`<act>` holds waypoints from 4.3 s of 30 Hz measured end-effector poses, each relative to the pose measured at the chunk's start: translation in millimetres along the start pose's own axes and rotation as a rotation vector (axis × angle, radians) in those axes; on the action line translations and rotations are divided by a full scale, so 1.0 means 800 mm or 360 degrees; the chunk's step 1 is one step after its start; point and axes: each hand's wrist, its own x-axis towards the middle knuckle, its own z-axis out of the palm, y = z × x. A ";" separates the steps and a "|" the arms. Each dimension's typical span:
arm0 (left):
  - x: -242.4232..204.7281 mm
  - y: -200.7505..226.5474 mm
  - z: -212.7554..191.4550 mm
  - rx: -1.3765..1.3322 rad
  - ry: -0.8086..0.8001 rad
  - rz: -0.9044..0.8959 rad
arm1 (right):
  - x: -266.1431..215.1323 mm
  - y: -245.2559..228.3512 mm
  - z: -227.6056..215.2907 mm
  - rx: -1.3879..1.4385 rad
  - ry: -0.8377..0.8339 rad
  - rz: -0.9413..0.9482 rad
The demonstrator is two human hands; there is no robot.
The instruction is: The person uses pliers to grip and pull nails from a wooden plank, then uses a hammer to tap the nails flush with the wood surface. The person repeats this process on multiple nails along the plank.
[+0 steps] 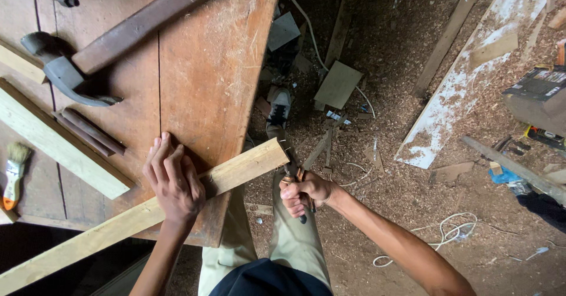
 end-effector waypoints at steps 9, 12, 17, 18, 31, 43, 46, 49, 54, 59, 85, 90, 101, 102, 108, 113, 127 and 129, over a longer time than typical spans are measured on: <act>0.000 0.001 0.001 -0.0011 0.0005 -0.0039 | 0.032 0.049 0.049 -0.0189 0.0700 -0.0686; -0.004 0.001 -0.002 0.0007 0.0000 -0.0027 | 0.031 0.061 0.041 -0.0691 0.1119 -0.0840; 0.000 -0.003 -0.001 -0.0019 0.0018 -0.0012 | -0.006 0.025 0.011 -0.2037 0.1727 -0.0735; -0.003 -0.002 -0.003 -0.0016 0.0013 -0.0015 | -0.018 0.026 0.015 -0.2106 0.1630 -0.0731; 0.003 -0.004 -0.005 -0.0037 0.0046 -0.0010 | -0.036 -0.022 0.033 -0.1568 0.0896 -0.0707; -0.004 -0.002 -0.006 -0.0032 0.0013 0.0010 | -0.055 0.004 -0.019 -0.0133 0.0293 -0.0473; 0.005 -0.003 -0.002 -0.0023 0.0035 0.0008 | -0.060 -0.010 -0.017 -0.0233 0.0256 -0.0528; -0.004 -0.004 -0.002 -0.0022 0.0010 -0.0009 | -0.063 0.000 0.006 -0.0679 0.0642 -0.0694; 0.001 -0.003 0.000 -0.0062 0.0043 0.0023 | -0.060 0.010 0.038 -0.1764 0.1352 -0.0651; -0.006 0.000 -0.005 -0.0056 0.0029 0.0003 | -0.070 0.046 0.051 -0.1916 0.2025 -0.0708; -0.001 -0.008 -0.006 -0.0100 0.0093 0.0023 | -0.079 0.002 0.082 -0.1407 0.1629 -0.0480; -0.008 -0.007 -0.008 -0.0089 0.0065 0.0015 | -0.059 0.004 0.118 -0.1571 0.1686 -0.0072; -0.002 -0.010 -0.003 -0.0073 0.0086 0.0030 | -0.028 0.005 0.106 -0.2024 0.1725 -0.0297; -0.003 -0.010 -0.005 -0.0070 0.0089 0.0029 | -0.026 0.006 0.102 -0.2016 0.1734 -0.0281; -0.002 -0.011 -0.005 -0.0053 0.0067 0.0050 | -0.022 0.013 0.079 -0.2118 0.1594 -0.0701; -0.002 -0.009 -0.007 -0.0082 0.0074 0.0022 | -0.035 0.009 0.066 -0.1944 0.1649 -0.0502; 0.002 -0.006 -0.009 -0.0053 0.0085 0.0040 | 0.000 0.023 0.096 -0.2183 0.2247 -0.0609; 0.003 -0.007 -0.009 -0.0055 0.0097 0.0045 | -0.011 0.018 0.093 -0.2112 0.2055 -0.0491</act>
